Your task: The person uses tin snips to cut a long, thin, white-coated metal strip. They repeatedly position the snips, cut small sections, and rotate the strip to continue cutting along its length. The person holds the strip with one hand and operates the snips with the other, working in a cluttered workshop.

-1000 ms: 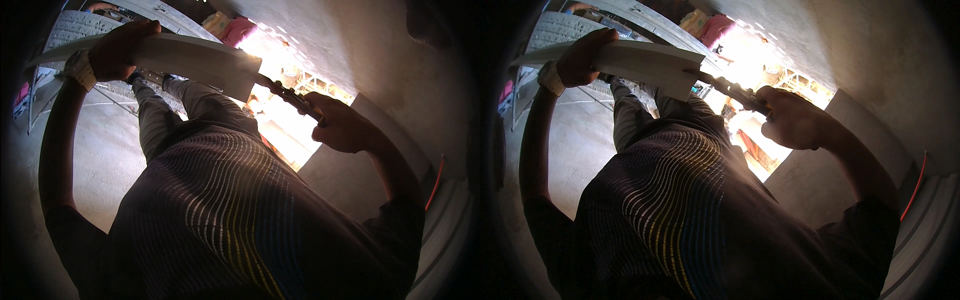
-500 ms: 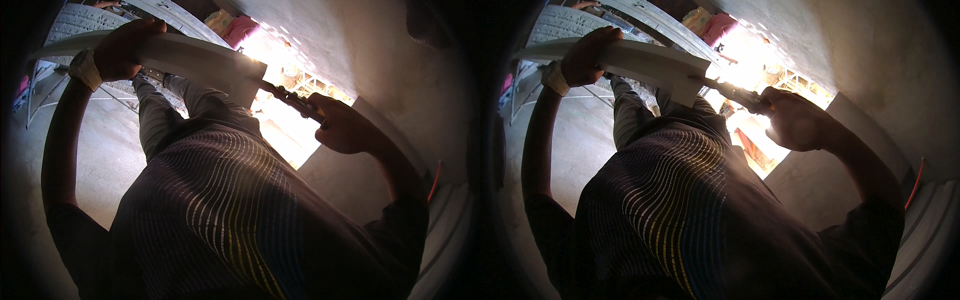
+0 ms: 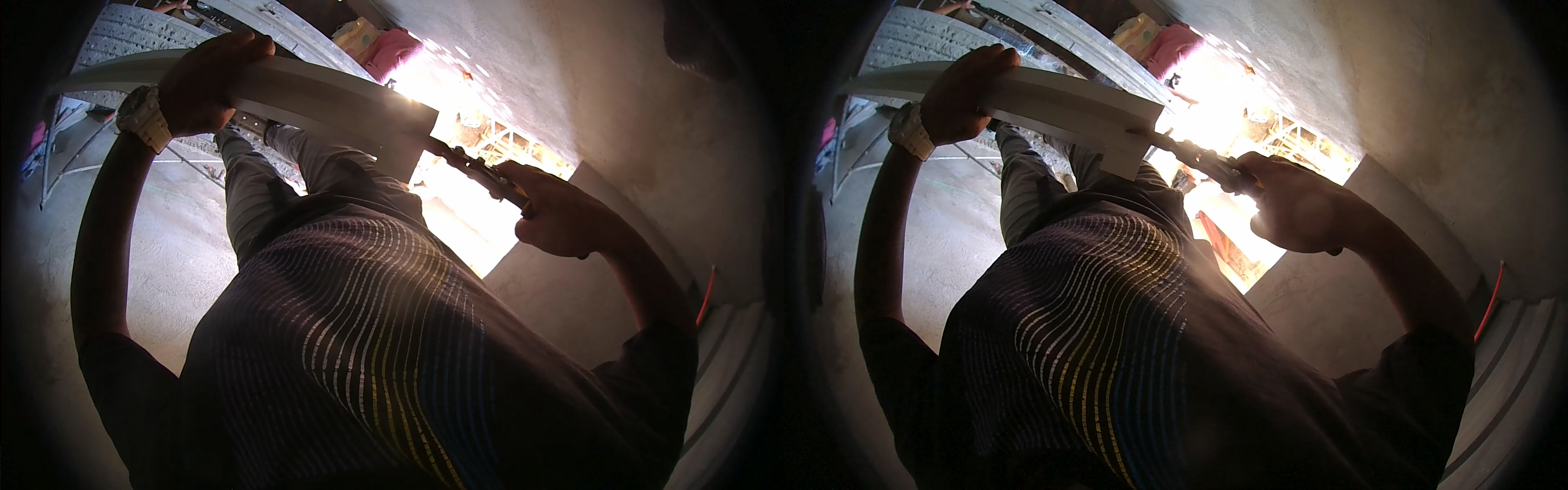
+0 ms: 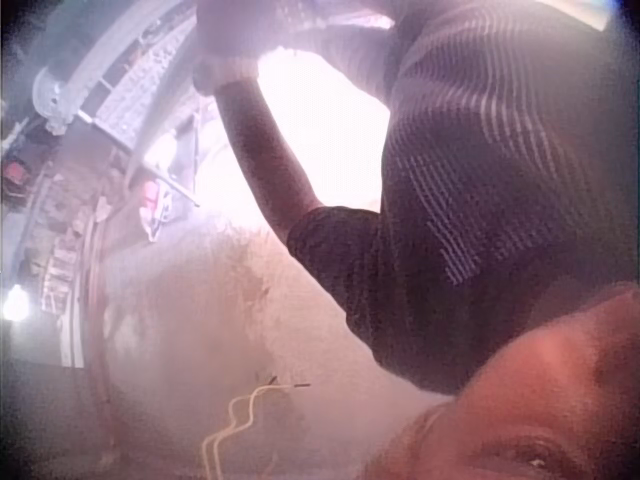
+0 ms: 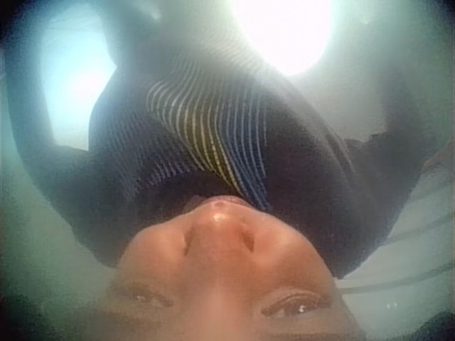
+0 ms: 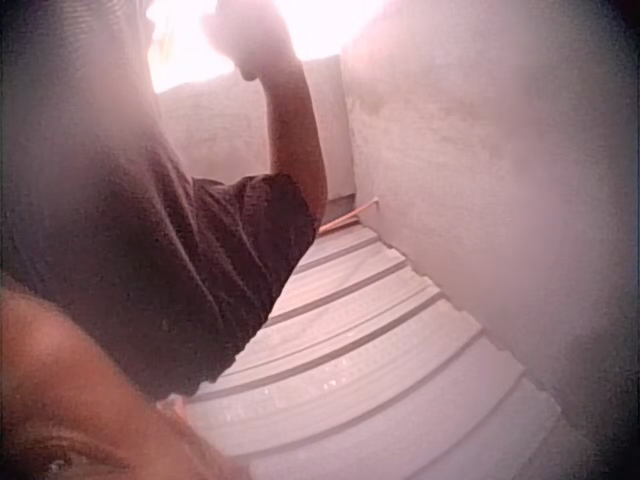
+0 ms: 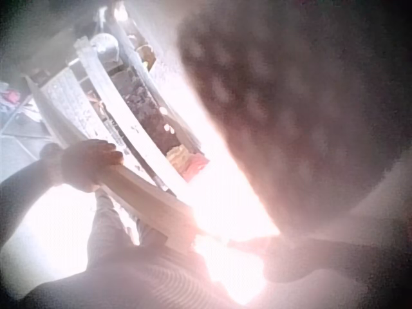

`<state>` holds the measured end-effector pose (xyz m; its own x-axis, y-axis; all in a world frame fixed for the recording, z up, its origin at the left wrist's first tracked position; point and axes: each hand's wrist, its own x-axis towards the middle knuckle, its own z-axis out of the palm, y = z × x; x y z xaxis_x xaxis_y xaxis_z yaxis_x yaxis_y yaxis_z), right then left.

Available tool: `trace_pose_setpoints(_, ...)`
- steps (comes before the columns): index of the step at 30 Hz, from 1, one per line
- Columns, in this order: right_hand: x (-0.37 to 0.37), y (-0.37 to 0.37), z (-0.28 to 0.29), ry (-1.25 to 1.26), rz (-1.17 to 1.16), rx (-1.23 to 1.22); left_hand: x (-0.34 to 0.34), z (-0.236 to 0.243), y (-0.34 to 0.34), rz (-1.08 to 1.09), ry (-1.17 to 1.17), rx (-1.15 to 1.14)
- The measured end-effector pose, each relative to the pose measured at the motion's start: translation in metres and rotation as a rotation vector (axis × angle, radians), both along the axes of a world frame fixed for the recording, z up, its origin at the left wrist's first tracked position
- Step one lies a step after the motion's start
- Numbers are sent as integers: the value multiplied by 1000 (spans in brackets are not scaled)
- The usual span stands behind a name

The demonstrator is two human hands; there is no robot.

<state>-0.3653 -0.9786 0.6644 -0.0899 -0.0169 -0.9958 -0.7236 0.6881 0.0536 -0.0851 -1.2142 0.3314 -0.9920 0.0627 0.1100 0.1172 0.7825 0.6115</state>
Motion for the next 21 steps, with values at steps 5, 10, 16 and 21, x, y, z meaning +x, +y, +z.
trace_pose_setpoints(5, 1, -1, 0, 38, 21, -29, -3, 4, 5, 114, 262, -150)
trace_pose_setpoints(10, 2, -3, -6, 92, 1, 85, -13, 13, 2, 52, 63, 5)
trace_pose_setpoints(16, 2, -1, -9, 91, 57, -13, -11, -3, 12, 123, 42, 68)
trace_pose_setpoints(21, -1, 4, -15, 108, 70, 3, -3, -19, 12, 100, 87, 42)
